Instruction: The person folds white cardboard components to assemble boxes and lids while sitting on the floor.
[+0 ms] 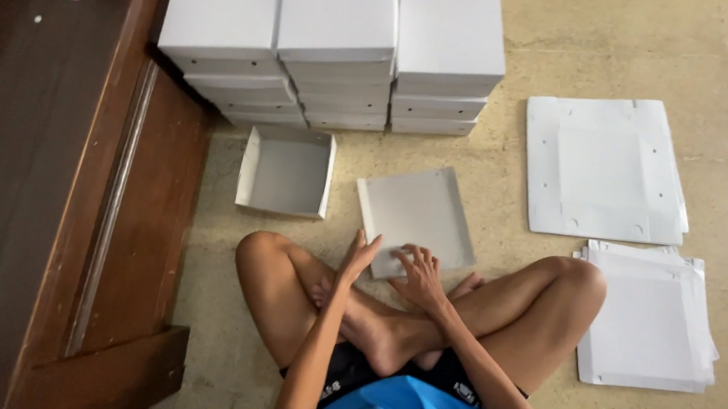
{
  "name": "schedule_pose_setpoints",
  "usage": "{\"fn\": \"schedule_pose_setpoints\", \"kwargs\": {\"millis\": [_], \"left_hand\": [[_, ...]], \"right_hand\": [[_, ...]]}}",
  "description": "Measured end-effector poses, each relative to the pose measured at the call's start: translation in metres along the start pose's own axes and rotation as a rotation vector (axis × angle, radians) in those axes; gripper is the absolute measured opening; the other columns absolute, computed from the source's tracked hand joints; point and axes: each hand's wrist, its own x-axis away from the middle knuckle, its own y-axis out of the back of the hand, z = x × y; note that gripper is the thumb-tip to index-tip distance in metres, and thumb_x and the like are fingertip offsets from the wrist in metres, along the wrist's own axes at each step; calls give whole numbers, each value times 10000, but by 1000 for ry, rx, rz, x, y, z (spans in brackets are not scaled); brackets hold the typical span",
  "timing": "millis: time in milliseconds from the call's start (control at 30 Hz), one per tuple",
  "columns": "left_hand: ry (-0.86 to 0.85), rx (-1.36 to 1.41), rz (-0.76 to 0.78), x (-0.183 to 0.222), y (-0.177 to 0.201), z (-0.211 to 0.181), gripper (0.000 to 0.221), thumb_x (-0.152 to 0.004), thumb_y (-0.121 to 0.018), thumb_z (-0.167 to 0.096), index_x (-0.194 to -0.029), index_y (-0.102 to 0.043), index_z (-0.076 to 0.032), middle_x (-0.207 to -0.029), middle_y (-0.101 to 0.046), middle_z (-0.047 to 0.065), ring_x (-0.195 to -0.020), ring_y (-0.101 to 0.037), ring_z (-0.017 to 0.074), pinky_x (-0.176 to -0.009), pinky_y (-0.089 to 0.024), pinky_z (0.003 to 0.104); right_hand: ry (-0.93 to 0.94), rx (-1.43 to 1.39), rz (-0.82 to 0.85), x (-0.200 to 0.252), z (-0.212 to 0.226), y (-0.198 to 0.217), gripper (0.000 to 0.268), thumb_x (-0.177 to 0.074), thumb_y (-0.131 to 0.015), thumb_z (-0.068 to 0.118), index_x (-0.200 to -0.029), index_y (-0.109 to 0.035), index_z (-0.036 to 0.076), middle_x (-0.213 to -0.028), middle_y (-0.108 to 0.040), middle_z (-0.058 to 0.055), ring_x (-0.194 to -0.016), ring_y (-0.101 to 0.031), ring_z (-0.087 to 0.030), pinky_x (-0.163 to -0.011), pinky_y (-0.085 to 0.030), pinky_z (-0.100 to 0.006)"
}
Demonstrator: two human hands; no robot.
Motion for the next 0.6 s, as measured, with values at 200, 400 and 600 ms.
{"fn": "schedule_pose_setpoints", "kwargs": {"millis": [200,400,600], "left_hand": [[-202,36,-35,-2,-22,-21,706,-835,-721,-131,-1426,-354,-13,-1485,-360,312,-1419,-314,445,-1134,-332,556],[-121,-9,24,-34,-23,21,720,-827,-575,-32,-1502,-357,-153,-1540,-305,274,-1471,-252,388,-1164,-260,574],[-258,-30,-151,-6,-10,-7,540,-797,-611,-54,-1331,-548,-107,-1159,-651,205,-1230,-559,382,-1019,-449,503]], "right_hand": [[98,-32,-275,-16,4,-7,337,-807,-733,445,-1065,-632,252,-1027,-509,44,-1003,-525,-196,-890,-420,-441],[224,-156,-351,-41,-13,-35,84,-860,-690,259,-880,-656,186,-839,-569,4,-802,-583,-234,-711,-470,-393],[279,-174,-306,-35,0,-14,274,-797,-772,285,-1010,-663,149,-959,-535,-42,-920,-541,-262,-804,-421,-404]]}}
